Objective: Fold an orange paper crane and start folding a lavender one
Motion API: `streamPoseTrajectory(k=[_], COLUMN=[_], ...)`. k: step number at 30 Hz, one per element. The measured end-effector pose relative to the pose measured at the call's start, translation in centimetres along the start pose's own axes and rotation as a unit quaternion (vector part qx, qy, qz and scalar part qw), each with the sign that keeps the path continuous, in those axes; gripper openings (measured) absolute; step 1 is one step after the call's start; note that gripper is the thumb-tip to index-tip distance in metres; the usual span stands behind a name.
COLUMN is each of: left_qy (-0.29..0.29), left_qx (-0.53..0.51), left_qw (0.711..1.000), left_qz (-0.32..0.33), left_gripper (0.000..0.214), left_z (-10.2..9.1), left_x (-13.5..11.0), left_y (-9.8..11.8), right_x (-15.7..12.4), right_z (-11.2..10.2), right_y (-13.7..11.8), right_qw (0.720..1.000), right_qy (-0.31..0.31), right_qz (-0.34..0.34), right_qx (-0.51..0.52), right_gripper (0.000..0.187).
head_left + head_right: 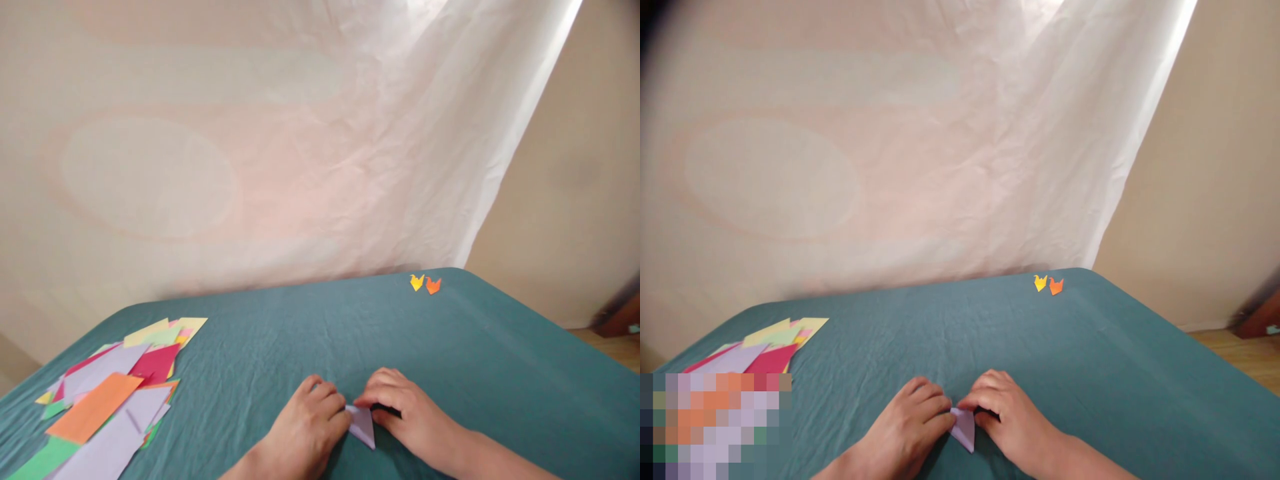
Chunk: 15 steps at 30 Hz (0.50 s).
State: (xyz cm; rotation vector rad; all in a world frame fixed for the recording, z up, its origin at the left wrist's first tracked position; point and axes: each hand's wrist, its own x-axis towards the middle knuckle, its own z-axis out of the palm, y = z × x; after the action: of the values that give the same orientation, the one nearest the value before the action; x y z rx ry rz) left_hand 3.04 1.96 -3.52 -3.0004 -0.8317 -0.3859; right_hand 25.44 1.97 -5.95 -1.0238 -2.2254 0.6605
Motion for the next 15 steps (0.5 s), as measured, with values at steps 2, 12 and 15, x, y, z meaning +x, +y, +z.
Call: streamPoseTrajectory(k=[2, 12, 15], left_qy=[0.001, 0.022, 0.023], left_qx=[0.004, -0.026, -0.018], left_qw=[1.000, 0.999, 0.999], left_qz=[0.003, 0.007, 0.023], left_gripper=[0.018, 0.026, 0.021], left_z=[0.0, -1.1, -0.9], left_x=[0.0, 0.0, 0.3], left_y=[0.0, 0.6, 0.8], right_x=[0.0, -0.8, -1.1], right_z=[0.1, 0.3, 1.0], right_y=[0.2, -0.4, -0.4], right_qw=[1.000, 0.956, 0.947], right_qy=[-0.003, 0.059, 0.046], right_qz=[-0.023, -0.148, -0.158], right_qx=[-0.019, -0.245, -0.275], right_gripper=[0.019, 0.025, 0.024])
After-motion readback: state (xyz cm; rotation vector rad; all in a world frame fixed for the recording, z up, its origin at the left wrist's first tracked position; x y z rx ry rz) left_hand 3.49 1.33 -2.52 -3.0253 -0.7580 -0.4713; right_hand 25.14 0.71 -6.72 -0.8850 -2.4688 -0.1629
